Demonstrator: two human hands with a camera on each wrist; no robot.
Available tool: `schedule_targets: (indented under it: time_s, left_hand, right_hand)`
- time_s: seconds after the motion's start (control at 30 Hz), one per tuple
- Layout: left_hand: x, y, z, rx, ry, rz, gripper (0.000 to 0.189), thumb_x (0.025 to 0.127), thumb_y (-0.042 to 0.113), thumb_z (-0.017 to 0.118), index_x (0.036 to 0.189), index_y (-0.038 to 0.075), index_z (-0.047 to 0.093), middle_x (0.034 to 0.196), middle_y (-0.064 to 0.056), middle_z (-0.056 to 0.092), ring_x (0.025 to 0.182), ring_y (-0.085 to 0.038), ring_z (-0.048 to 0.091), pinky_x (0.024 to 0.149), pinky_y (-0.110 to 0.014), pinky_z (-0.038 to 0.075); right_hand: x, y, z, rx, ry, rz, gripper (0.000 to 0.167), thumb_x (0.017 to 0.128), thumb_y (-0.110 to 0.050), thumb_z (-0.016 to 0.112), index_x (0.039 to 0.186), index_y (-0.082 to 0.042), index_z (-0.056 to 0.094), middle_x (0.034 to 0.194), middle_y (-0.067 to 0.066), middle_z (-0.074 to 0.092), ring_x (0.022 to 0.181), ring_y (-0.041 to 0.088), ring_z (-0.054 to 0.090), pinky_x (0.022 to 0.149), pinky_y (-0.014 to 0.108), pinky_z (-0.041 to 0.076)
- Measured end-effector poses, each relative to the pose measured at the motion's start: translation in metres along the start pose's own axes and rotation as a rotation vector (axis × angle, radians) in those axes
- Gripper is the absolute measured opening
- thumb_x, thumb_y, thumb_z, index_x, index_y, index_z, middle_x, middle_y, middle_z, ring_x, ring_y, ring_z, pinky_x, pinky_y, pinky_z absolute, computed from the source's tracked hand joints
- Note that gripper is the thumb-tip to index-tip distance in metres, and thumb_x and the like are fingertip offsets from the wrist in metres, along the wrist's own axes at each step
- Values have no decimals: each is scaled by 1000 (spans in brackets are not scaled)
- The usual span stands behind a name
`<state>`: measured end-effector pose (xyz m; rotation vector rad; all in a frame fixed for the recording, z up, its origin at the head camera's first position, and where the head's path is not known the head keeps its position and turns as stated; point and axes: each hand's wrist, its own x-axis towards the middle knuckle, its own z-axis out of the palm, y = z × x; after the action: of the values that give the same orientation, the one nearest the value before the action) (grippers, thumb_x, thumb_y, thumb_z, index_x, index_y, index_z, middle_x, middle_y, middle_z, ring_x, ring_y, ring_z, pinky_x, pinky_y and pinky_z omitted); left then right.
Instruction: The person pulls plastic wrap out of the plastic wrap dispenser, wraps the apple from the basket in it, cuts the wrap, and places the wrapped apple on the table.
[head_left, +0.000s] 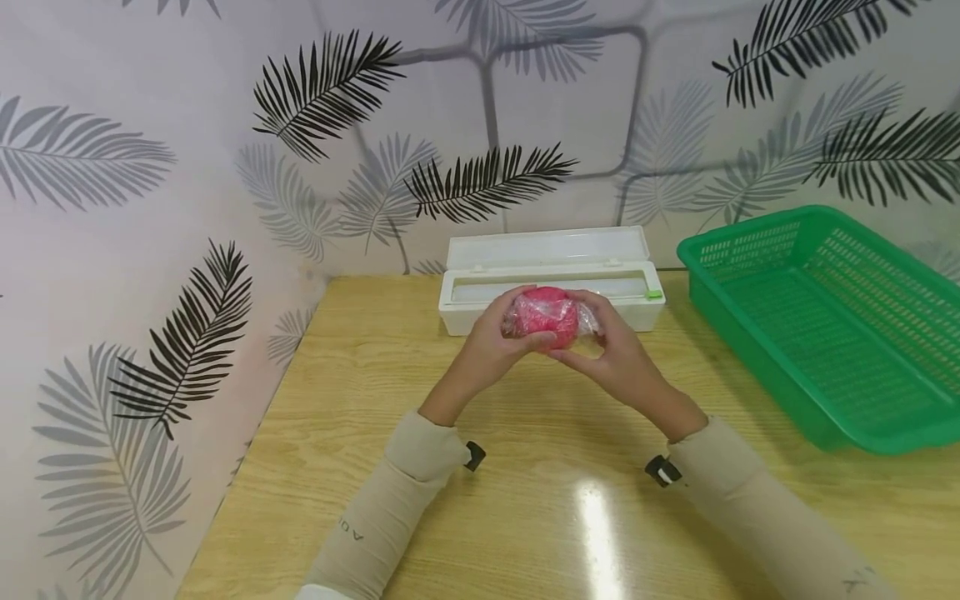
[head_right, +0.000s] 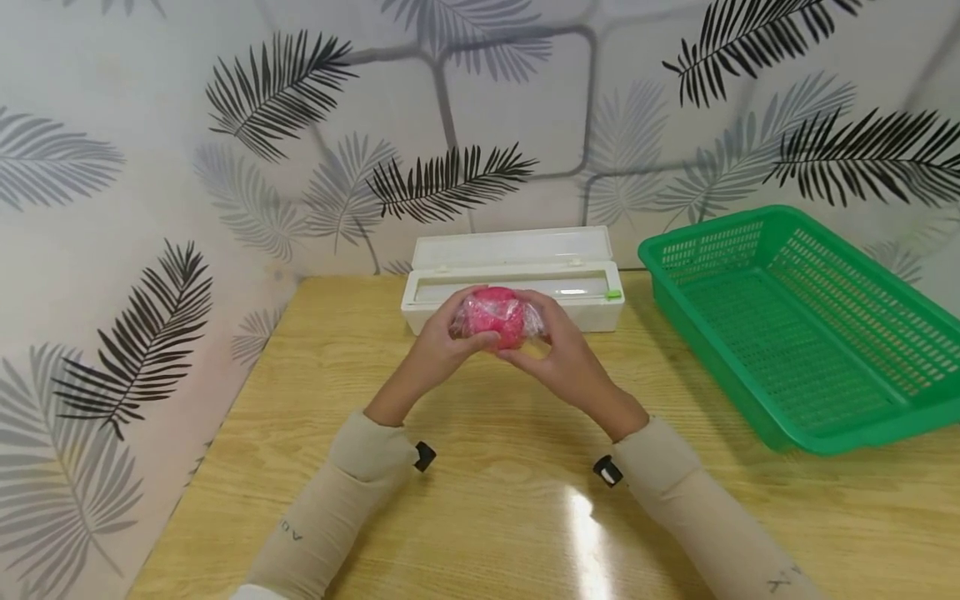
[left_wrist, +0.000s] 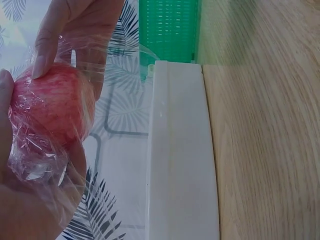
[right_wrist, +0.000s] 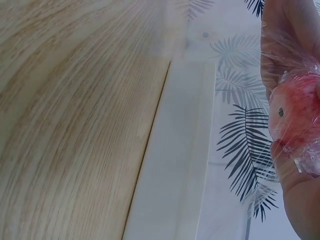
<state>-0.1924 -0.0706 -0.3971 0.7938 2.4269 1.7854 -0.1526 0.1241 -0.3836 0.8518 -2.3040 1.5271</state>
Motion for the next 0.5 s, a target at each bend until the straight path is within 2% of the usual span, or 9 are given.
schedule_targets:
  time_s: [0.13,0.23,0.37,0.5]
  left_hand:
    - [1,1,1,-17,-26,-15,78,82,31,70,145,20,26,135,-8,43,113,-23,52,83,-31,51]
    - [0,1,1,31,-20,30,87,79,28,71,148,21,19,142,-7,34,119,-21,46,90,-30,48]
    - [0,-3,1,220,-16,195,100,72,29,77,149,21,13,147,-7,22,132,-18,29,103,-38,36]
    - [1,-7,2,438,9,332,107,66,33,82,148,20,15,151,-5,14,137,-20,15,106,-44,30]
  right_hand:
    - [1,4,-1,41,32,4,71,76,0,75,134,0,35,130,18,45,116,28,48,88,31,48]
    - [2,7,-2,113,49,31,70,76,2,73,134,1,34,131,18,43,118,30,47,90,27,47]
    - [2,10,-3,186,53,82,70,78,1,72,135,-2,33,132,17,41,120,32,45,89,30,47]
    - [3,25,-3,214,58,141,70,79,-4,73,136,-8,34,133,13,41,117,32,48,82,31,51]
